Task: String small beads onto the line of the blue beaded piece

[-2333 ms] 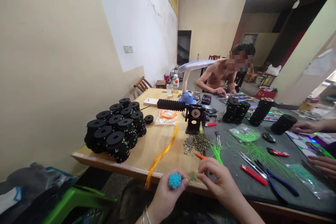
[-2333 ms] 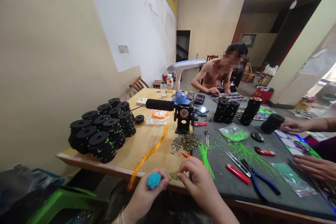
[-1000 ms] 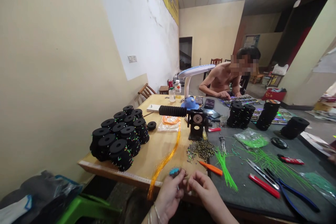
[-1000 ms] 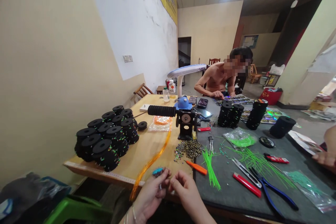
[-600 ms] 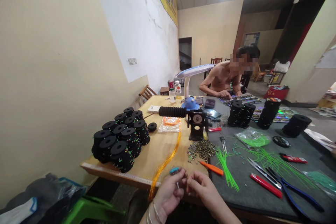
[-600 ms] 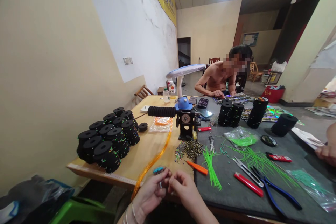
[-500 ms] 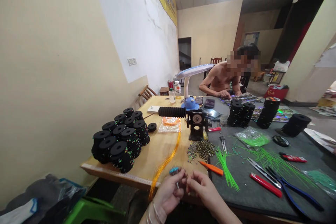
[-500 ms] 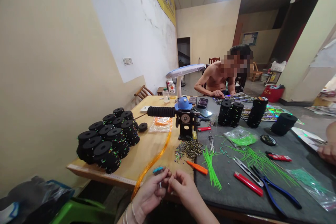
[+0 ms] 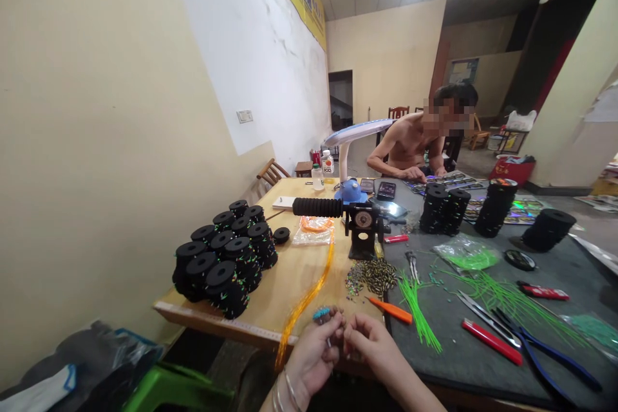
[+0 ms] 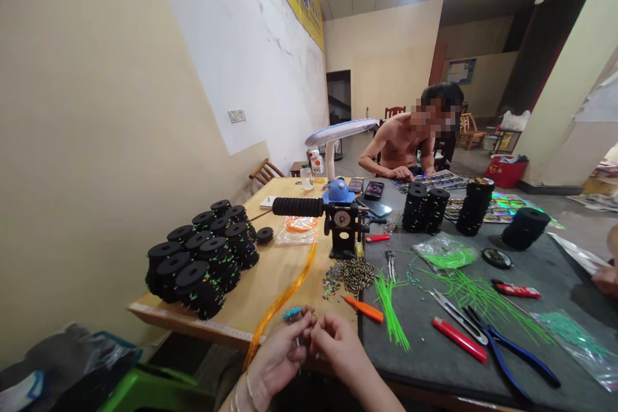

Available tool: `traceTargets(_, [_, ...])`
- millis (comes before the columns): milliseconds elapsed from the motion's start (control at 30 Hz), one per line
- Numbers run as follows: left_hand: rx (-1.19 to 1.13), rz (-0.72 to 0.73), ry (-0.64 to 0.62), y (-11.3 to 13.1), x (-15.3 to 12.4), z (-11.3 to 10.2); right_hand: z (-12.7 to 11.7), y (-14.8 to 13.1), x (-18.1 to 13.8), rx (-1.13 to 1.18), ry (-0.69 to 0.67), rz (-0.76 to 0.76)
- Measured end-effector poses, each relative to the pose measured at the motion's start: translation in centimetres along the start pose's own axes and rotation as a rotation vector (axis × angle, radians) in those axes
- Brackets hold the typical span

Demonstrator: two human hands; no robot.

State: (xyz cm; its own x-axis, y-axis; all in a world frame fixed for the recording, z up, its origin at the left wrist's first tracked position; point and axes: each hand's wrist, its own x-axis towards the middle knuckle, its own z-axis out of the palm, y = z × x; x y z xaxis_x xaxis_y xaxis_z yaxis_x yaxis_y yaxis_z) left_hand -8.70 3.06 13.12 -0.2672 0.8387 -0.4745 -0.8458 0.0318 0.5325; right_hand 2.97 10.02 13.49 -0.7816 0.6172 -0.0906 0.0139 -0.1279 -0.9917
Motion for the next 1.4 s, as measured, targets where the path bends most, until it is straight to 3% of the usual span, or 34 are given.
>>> traceTargets(1400, [0.054, 0.066, -0.007, -0.36, -0.20, 0.21, 0.06, 0.24, 0.28, 0.000, 0.016, 0.040])
